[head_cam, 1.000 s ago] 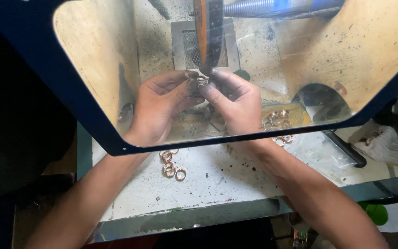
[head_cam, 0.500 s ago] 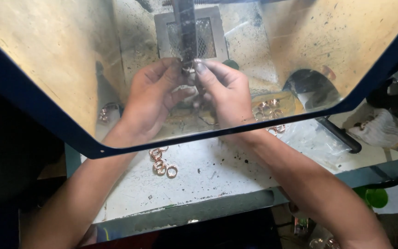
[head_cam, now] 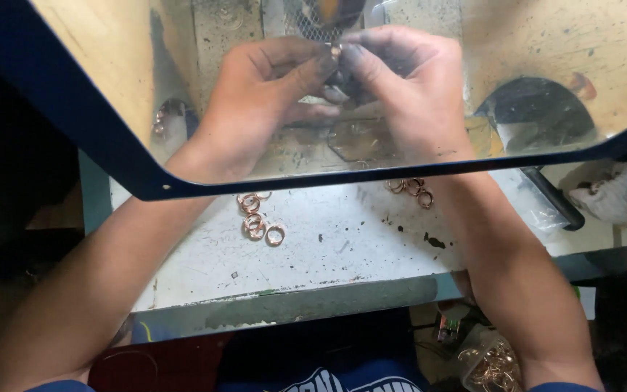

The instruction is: Polishing a metal ring by holding and rotating it against a motorized polishing wheel inside a protective workstation.

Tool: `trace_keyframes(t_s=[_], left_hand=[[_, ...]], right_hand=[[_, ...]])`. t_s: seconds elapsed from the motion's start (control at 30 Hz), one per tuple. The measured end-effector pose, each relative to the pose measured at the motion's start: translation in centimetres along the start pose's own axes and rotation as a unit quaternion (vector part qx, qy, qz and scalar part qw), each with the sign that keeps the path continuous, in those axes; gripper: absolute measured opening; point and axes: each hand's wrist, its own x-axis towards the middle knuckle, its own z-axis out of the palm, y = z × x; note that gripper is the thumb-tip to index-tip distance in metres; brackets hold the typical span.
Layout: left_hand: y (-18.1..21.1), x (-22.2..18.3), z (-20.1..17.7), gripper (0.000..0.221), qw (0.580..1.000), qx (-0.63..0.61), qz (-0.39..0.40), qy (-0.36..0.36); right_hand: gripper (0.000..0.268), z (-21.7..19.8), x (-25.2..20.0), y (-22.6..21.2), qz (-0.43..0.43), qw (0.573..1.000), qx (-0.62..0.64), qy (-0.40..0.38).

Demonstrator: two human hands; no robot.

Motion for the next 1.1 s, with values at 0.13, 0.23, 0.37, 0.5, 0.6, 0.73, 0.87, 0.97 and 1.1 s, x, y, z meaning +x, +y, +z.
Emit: trace_keyframes(t_s=[0.13,0.23,0.37,0.5,0.6,0.73,0.87,0.97,1.1], left_hand=[[-0.2,-0.4,-2.0,0.03,0.989,0.14,0.048,-0.021],[0.1,-0.4,-2.5,0.031,0.979,0.182,0.095,0.011],[-0.3,-0.3,-3.1,0.045,0.976,0.18,0.117,0.01],[-0.4,-0.1,-3.1,0.05,0.982,0.148,0.112,0.028],[-0.6,0.1,-3.2,0.054,0.983,0.139,0.112,0.039],[-1.0,0.3,-3.5,0.052,0.978,0.155,0.135,0.039],[-0.8,0.1,-3.4,0.054,0.975,0.171,0.137,0.03],[-0.5,-0.2,-3.2,0.051,0.975,0.173,0.133,0.04],[0.3,-0.6,-1.9,0.025,0.988,0.106,0.094,0.064]], right_hand=[[0.008,-3.9,0.8,-0.3,-0.103,0.958,-0.21,-0.165],[0.011,-4.7,0.5,-0.4,-0.058,0.898,-0.329,-0.287],[0.019,-4.9,0.2,-0.4,-0.017,0.838,-0.365,-0.406],[0.007,-2.1,-0.7,-1.8,-0.097,0.89,-0.318,-0.311],[0.015,0.9,-1.5,-0.8,-0.163,0.896,-0.255,-0.327],[0.027,4.9,-3.3,-0.2,-0.226,0.878,-0.276,-0.319],[0.012,5.4,-3.6,0.6,-0.267,0.87,-0.32,-0.263],[0.011,4.4,-2.9,0.9,-0.28,0.893,-0.281,-0.212],[0.019,2.8,-2.1,-1.1,-0.212,0.955,-0.208,-0.008]])
